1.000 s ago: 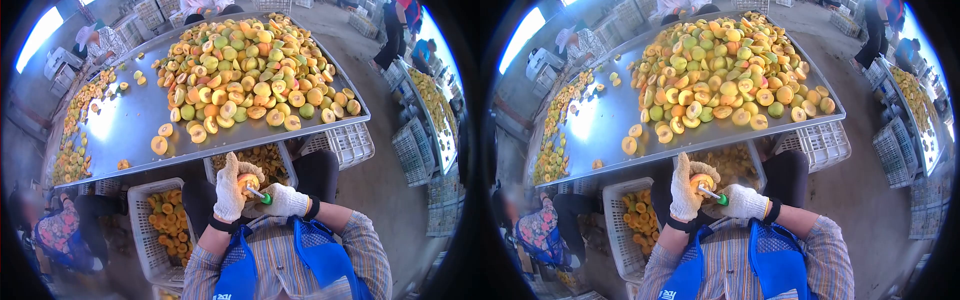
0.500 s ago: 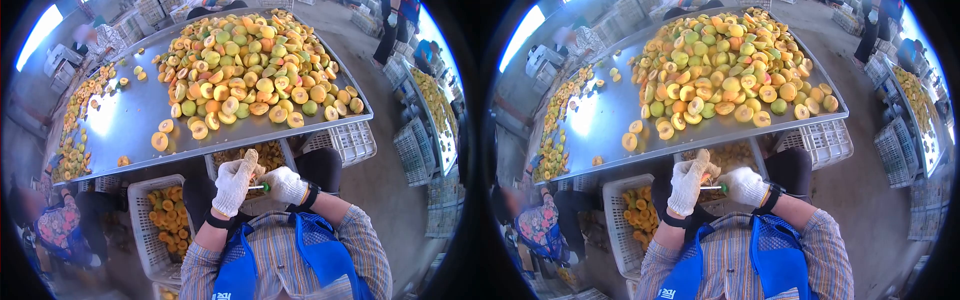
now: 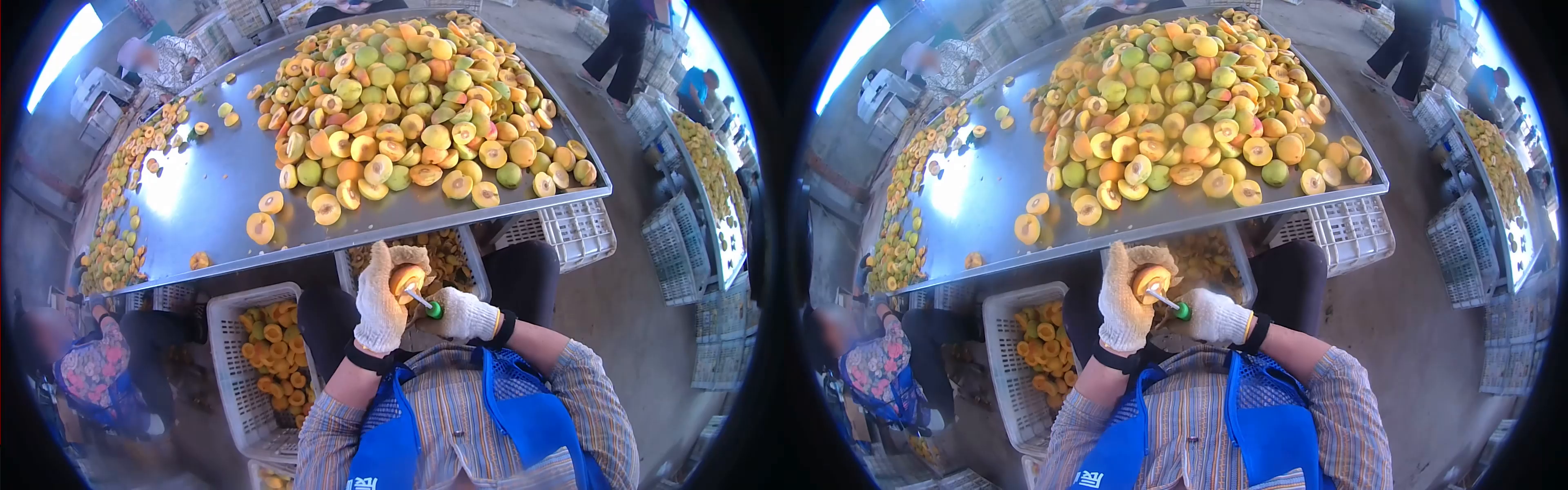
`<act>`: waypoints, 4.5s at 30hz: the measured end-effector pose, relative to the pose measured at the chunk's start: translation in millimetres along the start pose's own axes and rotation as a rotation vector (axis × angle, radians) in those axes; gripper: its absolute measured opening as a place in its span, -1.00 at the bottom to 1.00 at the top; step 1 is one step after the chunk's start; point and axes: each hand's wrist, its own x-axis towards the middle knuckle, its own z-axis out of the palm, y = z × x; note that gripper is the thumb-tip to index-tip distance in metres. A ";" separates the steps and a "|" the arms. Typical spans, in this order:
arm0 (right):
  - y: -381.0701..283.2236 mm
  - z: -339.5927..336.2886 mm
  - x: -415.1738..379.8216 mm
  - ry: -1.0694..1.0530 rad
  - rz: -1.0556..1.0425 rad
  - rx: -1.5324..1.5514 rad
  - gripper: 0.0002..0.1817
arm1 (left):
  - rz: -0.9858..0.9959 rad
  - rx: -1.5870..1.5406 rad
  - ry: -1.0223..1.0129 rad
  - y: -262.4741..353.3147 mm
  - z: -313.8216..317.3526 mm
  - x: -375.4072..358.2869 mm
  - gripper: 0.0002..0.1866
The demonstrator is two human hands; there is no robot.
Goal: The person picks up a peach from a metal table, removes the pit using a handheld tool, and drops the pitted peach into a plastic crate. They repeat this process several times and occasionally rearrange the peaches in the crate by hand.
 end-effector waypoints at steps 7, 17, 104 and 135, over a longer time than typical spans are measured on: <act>-25.0 3.3 -8.1 -0.147 -0.041 0.646 -0.77 | -0.042 -0.324 -0.061 3.6 1.2 14.9 -0.18; -4.1 -18.0 6.1 0.011 0.129 -0.297 -0.79 | -0.109 -0.726 -0.447 -15.1 -1.4 30.0 -0.22; -5.2 -28.1 9.0 -0.037 0.176 -0.364 -0.80 | -0.010 -0.001 0.184 -5.6 13.7 -23.7 -0.66; -20.2 -0.5 9.0 -0.233 -0.057 0.356 -0.81 | -0.181 -0.575 0.209 2.6 -8.2 16.4 -0.53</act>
